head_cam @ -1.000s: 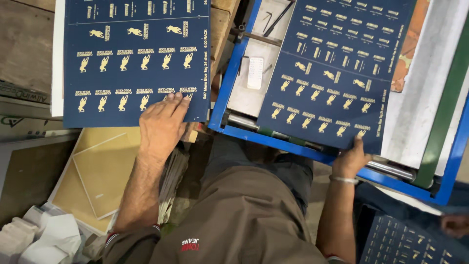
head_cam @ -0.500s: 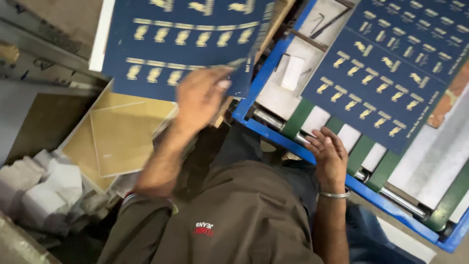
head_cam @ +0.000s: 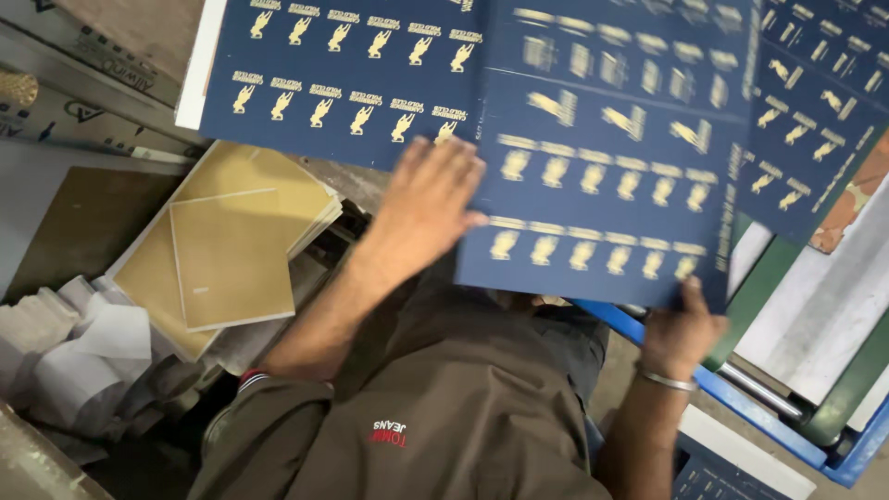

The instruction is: The person repeatedly feeds blue printed sheets into a blue industrial machine with rollers. The person picks up a sheet from a stack on the left, places it onto the machine's input tray, and guides it through the rollers. This repetitive action continues throughout the clip.

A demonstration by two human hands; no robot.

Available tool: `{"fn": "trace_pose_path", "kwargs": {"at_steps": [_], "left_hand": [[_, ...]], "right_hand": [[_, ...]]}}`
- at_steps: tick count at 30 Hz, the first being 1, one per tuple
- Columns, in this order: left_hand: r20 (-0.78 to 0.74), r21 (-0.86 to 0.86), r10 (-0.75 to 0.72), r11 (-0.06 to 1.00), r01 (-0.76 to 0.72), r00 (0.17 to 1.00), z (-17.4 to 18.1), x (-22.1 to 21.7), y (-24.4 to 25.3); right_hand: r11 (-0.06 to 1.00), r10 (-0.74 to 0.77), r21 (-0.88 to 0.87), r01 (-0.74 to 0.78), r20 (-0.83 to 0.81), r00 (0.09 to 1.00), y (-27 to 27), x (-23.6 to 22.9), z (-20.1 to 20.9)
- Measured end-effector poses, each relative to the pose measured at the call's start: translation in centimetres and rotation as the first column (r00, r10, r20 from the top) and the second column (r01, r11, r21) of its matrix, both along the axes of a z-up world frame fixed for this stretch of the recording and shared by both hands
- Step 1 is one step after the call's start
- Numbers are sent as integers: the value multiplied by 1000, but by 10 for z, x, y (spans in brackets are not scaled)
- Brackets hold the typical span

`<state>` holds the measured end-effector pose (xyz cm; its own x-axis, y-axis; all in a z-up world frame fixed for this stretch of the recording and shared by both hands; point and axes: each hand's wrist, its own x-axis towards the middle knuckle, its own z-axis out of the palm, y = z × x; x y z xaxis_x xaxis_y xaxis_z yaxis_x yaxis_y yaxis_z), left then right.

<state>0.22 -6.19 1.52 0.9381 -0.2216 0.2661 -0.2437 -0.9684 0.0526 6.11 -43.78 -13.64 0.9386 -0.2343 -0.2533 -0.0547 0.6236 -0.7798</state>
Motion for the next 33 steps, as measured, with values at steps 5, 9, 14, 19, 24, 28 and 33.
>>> {"fn": "trace_pose_path", "kwargs": {"at_steps": [5, 9, 14, 19, 24, 28, 33], "left_hand": [[105, 236, 29, 970, -54, 994, -7, -1, 42], [156, 184, -33, 983, 4, 987, -8, -3, 55], [141, 31, -60, 998, 56, 988, -3, -7, 59], [163, 19, -13, 1000, 11, 987, 8, -12, 55], [179, 94, 15, 995, -32, 984, 2, -14, 61], [146, 52, -12, 999, 5, 989, -3, -11, 73], [152, 26, 2, 1000, -6, 988, -8, -9, 75]], "right_hand": [[941, -317, -137, 311, -25, 948, -76, 0, -38], [880, -433, -223, 420, -8, 902, -104, -7, -59], [849, -374, -379, 368, 61, 925, -91, -48, -78], [884, -398, -293, 365, -60, 915, -52, -105, -63], [885, -401, -282, 371, -56, 914, -36, -127, -43], [883, -369, -299, 363, 37, 929, -43, -107, -51], [900, -376, -228, 373, 31, 926, -52, -51, -64]]}}
